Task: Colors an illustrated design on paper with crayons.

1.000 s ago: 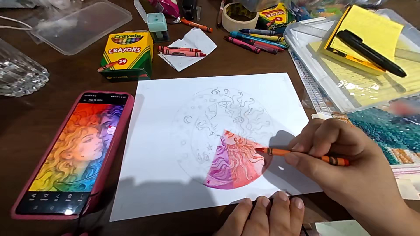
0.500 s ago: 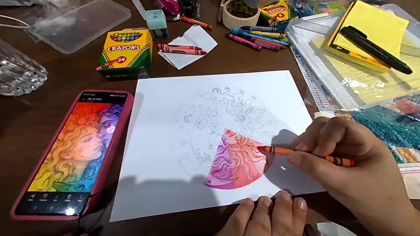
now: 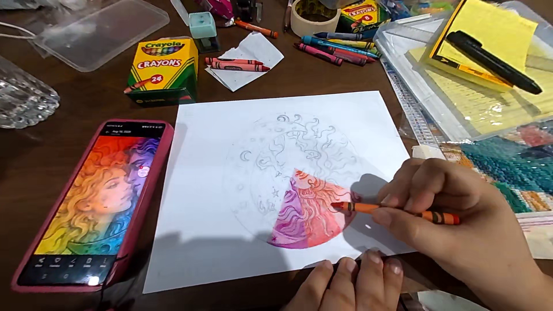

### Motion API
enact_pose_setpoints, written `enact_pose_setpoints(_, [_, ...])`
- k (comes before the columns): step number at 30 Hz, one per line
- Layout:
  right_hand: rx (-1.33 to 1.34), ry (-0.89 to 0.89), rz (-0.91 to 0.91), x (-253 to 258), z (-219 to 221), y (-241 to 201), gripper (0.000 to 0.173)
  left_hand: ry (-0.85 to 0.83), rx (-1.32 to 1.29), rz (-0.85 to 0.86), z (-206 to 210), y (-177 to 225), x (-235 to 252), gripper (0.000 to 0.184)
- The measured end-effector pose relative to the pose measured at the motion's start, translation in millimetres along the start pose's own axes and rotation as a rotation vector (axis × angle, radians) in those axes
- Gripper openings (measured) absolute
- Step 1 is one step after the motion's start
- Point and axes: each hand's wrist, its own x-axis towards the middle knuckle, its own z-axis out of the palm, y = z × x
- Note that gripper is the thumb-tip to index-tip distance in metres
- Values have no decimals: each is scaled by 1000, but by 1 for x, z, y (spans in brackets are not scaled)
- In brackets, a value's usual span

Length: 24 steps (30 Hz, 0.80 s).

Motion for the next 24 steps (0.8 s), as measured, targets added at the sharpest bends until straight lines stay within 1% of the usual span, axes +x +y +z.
enact_pose_setpoints(2, [1, -16, -10, 0, 0, 0, 22, -2, 6, 3, 0, 0, 1, 26])
enact_pose_setpoints(7, [-35, 85, 27, 2, -1, 1, 25, 14, -22, -44, 2, 3, -3, 24])
enact_pose_setpoints(12, [-2, -20, -13, 0, 0, 0, 23, 19, -26, -42, 3, 2, -3, 24])
enact_pose_setpoints(15, [-30, 34, 4, 1, -1, 1, 22, 29, -36, -27, 2, 1, -2, 24])
enact_pose_setpoints(17, [-42, 80, 15, 2, -2, 1, 24, 37, -38, -47, 3, 3, -2, 23])
enact_pose_setpoints(19, [-26, 59, 11, 2, -1, 0, 25, 43, -42, -52, 3, 3, -2, 23])
enact_pose_setpoints(22, [1, -26, -29, 1, 0, 1, 22, 39, -33, -49, 4, 3, -2, 22])
enact_pose_setpoints(24, [-12, -12, -21, 1, -2, 1, 22, 24, -25, -30, 2, 2, 0, 24])
